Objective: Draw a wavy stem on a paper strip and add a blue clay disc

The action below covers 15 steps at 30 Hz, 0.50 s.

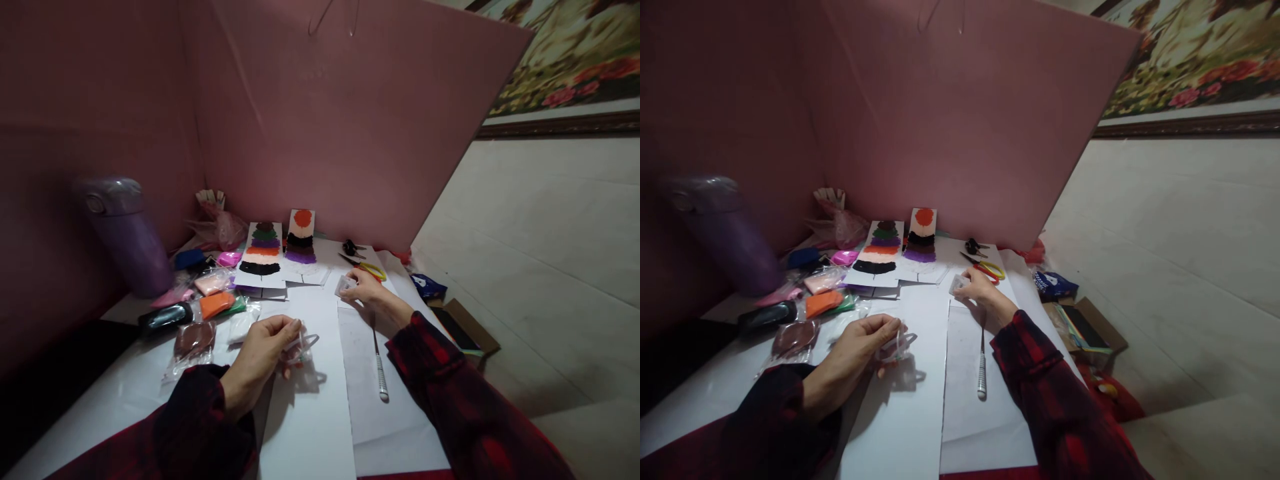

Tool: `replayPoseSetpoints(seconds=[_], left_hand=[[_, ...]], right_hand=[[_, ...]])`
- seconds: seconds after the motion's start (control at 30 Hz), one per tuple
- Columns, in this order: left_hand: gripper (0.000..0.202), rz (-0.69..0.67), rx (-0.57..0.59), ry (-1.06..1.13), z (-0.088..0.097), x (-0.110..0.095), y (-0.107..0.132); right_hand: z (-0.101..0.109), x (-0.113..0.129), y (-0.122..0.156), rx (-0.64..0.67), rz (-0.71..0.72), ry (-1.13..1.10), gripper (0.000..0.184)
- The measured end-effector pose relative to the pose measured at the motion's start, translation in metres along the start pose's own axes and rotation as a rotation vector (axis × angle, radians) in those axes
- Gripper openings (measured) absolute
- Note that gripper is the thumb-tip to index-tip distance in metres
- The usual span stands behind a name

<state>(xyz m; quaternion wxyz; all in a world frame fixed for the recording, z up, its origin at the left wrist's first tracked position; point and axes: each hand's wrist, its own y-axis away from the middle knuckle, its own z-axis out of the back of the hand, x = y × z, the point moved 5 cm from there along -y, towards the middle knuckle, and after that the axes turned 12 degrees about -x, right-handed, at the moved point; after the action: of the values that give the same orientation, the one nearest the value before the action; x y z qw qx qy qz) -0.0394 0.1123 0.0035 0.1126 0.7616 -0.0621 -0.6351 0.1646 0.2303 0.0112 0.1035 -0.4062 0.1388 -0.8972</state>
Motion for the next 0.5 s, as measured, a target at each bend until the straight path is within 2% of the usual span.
replayPoseSetpoints(seconds=[0.13, 0.23, 0.37, 0.5], left_hand=[[0.046, -0.023, 0.005, 0.009, 0.001, -0.001, 0.0], [0.049, -0.003, 0.008, 0.028, 0.001, -0.001, 0.002], [0.053, -0.016, 0.025, 0.05, -0.001, -0.003, 0.004], [0.046, -0.07, 0.002, 0.059, 0.002, -0.006, 0.004]], right_hand=[[0.014, 0.02, -0.007, 0.084, -0.069, -0.109, 0.017], [0.017, 0.048, -0.002, 0.12, -0.082, -0.373, 0.019], [-0.003, 0.084, 0.023, 0.233, -0.048, -0.571, 0.019], [-0.024, 0.106, 0.049, 0.36, -0.044, -0.592, 0.018]])
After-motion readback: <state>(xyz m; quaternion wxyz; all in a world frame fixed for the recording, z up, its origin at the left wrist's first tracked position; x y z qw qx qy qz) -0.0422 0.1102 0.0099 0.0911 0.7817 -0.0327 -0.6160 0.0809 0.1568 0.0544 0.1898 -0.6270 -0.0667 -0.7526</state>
